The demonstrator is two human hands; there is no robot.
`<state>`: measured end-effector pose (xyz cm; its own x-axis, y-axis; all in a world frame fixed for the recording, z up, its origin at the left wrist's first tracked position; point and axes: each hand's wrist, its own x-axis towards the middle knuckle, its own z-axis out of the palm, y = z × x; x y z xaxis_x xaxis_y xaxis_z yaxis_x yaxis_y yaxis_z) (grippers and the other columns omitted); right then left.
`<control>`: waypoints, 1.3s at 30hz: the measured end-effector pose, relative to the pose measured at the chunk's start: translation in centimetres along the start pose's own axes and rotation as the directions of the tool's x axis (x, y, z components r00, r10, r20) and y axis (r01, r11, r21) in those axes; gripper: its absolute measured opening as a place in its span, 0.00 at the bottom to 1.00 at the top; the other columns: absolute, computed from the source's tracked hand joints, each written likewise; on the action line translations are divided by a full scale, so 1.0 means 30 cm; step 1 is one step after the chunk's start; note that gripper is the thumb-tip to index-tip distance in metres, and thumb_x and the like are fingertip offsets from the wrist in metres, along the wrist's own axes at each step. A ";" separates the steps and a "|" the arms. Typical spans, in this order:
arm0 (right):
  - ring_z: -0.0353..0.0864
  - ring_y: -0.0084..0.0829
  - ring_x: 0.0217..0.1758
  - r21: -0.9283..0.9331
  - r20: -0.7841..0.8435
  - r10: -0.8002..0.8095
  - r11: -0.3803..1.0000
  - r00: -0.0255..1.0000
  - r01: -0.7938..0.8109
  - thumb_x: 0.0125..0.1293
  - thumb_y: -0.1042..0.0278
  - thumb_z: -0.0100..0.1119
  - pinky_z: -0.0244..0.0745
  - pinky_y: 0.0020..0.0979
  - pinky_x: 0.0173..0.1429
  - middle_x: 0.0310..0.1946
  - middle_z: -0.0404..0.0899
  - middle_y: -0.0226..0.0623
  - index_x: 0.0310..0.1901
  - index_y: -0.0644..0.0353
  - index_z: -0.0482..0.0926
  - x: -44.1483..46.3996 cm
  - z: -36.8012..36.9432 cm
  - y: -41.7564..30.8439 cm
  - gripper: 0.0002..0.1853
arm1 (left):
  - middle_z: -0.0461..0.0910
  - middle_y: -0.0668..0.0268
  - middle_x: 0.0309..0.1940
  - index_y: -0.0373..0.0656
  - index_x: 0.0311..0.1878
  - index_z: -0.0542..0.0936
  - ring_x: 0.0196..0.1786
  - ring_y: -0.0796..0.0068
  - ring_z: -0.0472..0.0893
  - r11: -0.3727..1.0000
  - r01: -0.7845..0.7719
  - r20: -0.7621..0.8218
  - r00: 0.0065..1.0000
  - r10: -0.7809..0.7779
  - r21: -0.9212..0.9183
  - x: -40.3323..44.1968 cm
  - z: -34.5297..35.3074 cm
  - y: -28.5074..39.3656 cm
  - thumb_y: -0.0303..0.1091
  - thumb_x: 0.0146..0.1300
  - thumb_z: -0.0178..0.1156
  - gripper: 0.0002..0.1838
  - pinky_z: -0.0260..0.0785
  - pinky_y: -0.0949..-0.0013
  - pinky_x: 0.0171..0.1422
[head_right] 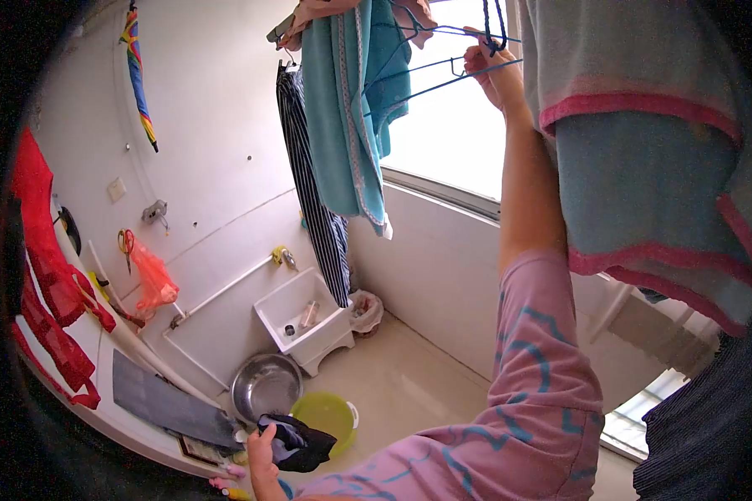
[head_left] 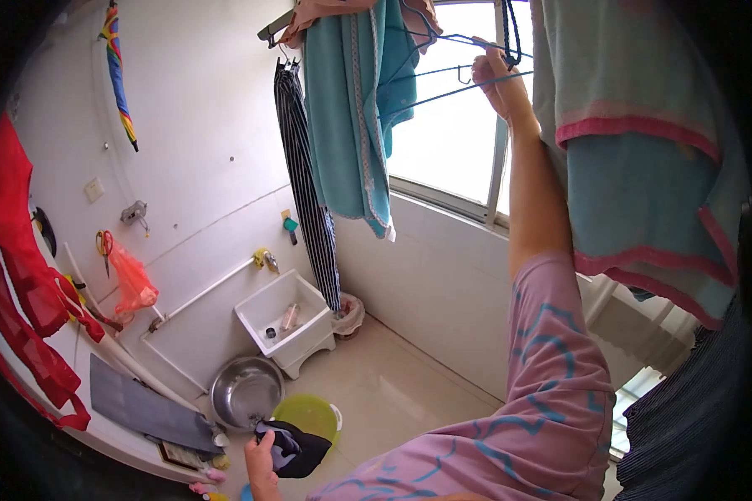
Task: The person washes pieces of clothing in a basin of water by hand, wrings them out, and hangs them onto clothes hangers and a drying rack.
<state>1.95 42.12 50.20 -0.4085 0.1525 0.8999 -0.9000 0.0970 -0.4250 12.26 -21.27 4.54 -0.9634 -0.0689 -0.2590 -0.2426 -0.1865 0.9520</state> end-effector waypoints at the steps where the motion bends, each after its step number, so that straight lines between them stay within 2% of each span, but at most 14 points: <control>1: 0.81 0.23 0.32 -0.033 0.022 0.009 0.999 1.000 -0.008 0.74 0.60 0.52 0.78 0.22 0.38 0.31 0.82 0.34 0.43 0.63 0.79 0.006 -0.017 0.011 0.13 | 0.81 0.68 0.34 0.35 0.42 0.81 0.33 0.77 0.79 1.000 0.016 0.004 1.000 -0.016 -0.006 -0.002 0.007 -0.003 0.32 0.65 0.60 0.09 0.71 0.72 0.40; 3: 0.79 0.21 0.34 -0.072 -0.033 0.031 0.997 0.999 -0.034 0.73 0.57 0.53 0.77 0.21 0.40 0.30 0.81 0.33 0.50 0.62 0.79 0.007 0.008 0.006 0.16 | 0.82 0.67 0.35 0.35 0.43 0.81 0.34 0.77 0.80 0.998 0.052 0.028 0.998 -0.051 -0.028 -0.023 0.035 0.010 0.32 0.65 0.61 0.10 0.72 0.71 0.41; 4: 0.78 0.20 0.33 -0.023 0.080 -0.027 0.999 0.996 0.029 0.73 0.53 0.53 0.76 0.20 0.40 0.29 0.80 0.31 0.56 0.61 0.77 0.025 0.012 -0.016 0.20 | 0.82 0.67 0.35 0.35 0.43 0.81 0.34 0.77 0.80 0.998 0.058 0.040 0.998 -0.057 -0.022 -0.022 0.037 0.001 0.32 0.65 0.61 0.10 0.72 0.71 0.41; 16: 0.76 0.24 0.36 -0.262 0.290 -0.025 0.959 0.957 0.105 0.74 0.50 0.50 0.75 0.23 0.42 0.32 0.77 0.33 0.61 0.64 0.73 0.058 0.108 -0.080 0.25 | 0.81 0.71 0.32 0.36 0.39 0.82 0.31 0.81 0.78 0.997 0.075 0.120 0.990 -0.078 0.031 0.016 0.062 -0.038 0.30 0.63 0.64 0.07 0.71 0.74 0.39; 20: 0.76 0.23 0.35 -0.267 0.178 0.129 0.961 0.976 -0.078 0.73 0.49 0.49 0.75 0.23 0.41 0.31 0.76 0.32 0.58 0.63 0.75 -0.106 0.146 -0.005 0.25 | 0.81 0.70 0.32 0.35 0.41 0.82 0.32 0.80 0.78 0.997 0.071 0.135 0.988 -0.072 0.017 0.035 0.050 -0.066 0.30 0.62 0.64 0.08 0.71 0.74 0.39; 22: 0.73 0.21 0.32 -0.152 0.142 0.211 0.970 0.967 -0.190 0.74 0.50 0.48 0.73 0.21 0.37 0.28 0.74 0.31 0.57 0.64 0.75 -0.202 0.119 0.059 0.24 | 0.81 0.70 0.33 0.35 0.41 0.82 0.32 0.80 0.78 0.998 0.051 0.141 0.989 -0.053 0.022 0.018 0.058 -0.077 0.30 0.62 0.64 0.09 0.71 0.74 0.39; 25: 0.64 0.17 0.22 -0.244 0.025 0.336 0.916 0.942 -0.320 0.73 0.46 0.49 0.62 0.20 0.26 0.20 0.68 0.27 0.56 0.64 0.76 -0.428 0.166 0.106 0.27 | 0.80 0.71 0.31 0.35 0.39 0.83 0.32 0.82 0.77 0.991 -0.013 0.119 0.993 -0.003 0.133 0.002 0.066 -0.044 0.30 0.62 0.64 0.07 0.70 0.74 0.39; 29: 0.64 0.16 0.19 -0.498 -0.216 0.676 0.544 0.704 -0.675 0.74 0.52 0.50 0.59 0.20 0.23 0.18 0.69 0.25 0.45 0.62 0.82 -0.824 0.261 0.162 0.20 | 0.77 0.74 0.32 0.40 0.41 0.81 0.34 0.82 0.74 0.956 -0.143 0.138 0.984 0.110 0.256 0.055 0.042 0.007 0.35 0.64 0.62 0.09 0.68 0.73 0.41; 30: 0.64 0.16 0.19 -0.554 -0.256 0.736 0.420 0.627 -0.719 0.74 0.54 0.50 0.59 0.21 0.23 0.18 0.70 0.26 0.44 0.61 0.83 -0.934 0.288 0.184 0.19 | 0.78 0.72 0.34 0.40 0.44 0.81 0.35 0.80 0.75 0.960 -0.100 0.112 0.991 0.073 0.263 0.081 0.029 0.027 0.35 0.64 0.62 0.10 0.69 0.72 0.42; 32: 0.64 0.16 0.18 -0.555 -0.223 0.766 0.408 0.603 -0.725 0.76 0.54 0.48 0.58 0.20 0.23 0.15 0.69 0.25 0.45 0.63 0.82 -1.173 0.365 0.193 0.19 | 0.79 0.70 0.36 0.42 0.44 0.80 0.39 0.77 0.77 0.994 0.032 0.112 0.993 -0.044 0.108 0.097 0.016 0.109 0.35 0.57 0.65 0.13 0.71 0.69 0.47; 35: 0.68 0.20 0.22 -0.198 -0.186 0.756 0.596 0.627 -0.778 0.76 0.54 0.48 0.64 0.22 0.24 0.21 0.72 0.30 0.51 0.61 0.80 -1.434 0.439 0.114 0.19 | 0.78 0.70 0.35 0.45 0.37 0.79 0.40 0.76 0.77 0.994 0.054 0.207 0.978 -0.034 -0.094 0.208 -0.098 0.137 0.34 0.52 0.63 0.09 0.71 0.71 0.50; 36: 0.69 0.21 0.23 -0.047 -0.199 0.736 0.652 0.647 -0.757 0.76 0.53 0.47 0.65 0.23 0.24 0.21 0.73 0.30 0.53 0.60 0.78 -1.508 0.443 0.085 0.20 | 0.78 0.70 0.36 0.44 0.40 0.79 0.41 0.77 0.77 0.993 -0.105 0.301 0.947 0.114 -0.048 0.333 -0.212 0.049 0.29 0.51 0.61 0.11 0.71 0.71 0.52; 37: 0.69 0.22 0.24 0.102 -0.243 0.696 0.711 0.675 -0.696 0.76 0.52 0.47 0.65 0.23 0.24 0.22 0.73 0.31 0.55 0.60 0.77 -1.555 0.449 0.067 0.21 | 0.79 0.70 0.38 0.43 0.44 0.79 0.43 0.77 0.77 0.973 0.176 0.314 0.941 -0.121 -0.152 0.203 -0.050 0.261 0.25 0.51 0.57 0.15 0.72 0.70 0.52; 39: 0.69 0.24 0.26 0.366 -0.207 0.705 0.699 0.678 -0.615 0.75 0.50 0.45 0.66 0.24 0.24 0.23 0.73 0.32 0.58 0.59 0.74 -1.627 0.497 0.032 0.22 | 0.80 0.66 0.41 0.40 0.49 0.77 0.44 0.73 0.79 0.990 0.100 0.283 0.957 -0.069 -0.095 0.266 -0.083 0.282 0.21 0.52 0.55 0.18 0.72 0.71 0.54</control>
<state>18.77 20.11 7.32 -0.8801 0.3755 0.2906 -0.4336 -0.3859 -0.8143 2.80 -25.83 10.11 -0.9372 0.2239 -0.2676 -0.3256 -0.2852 0.9015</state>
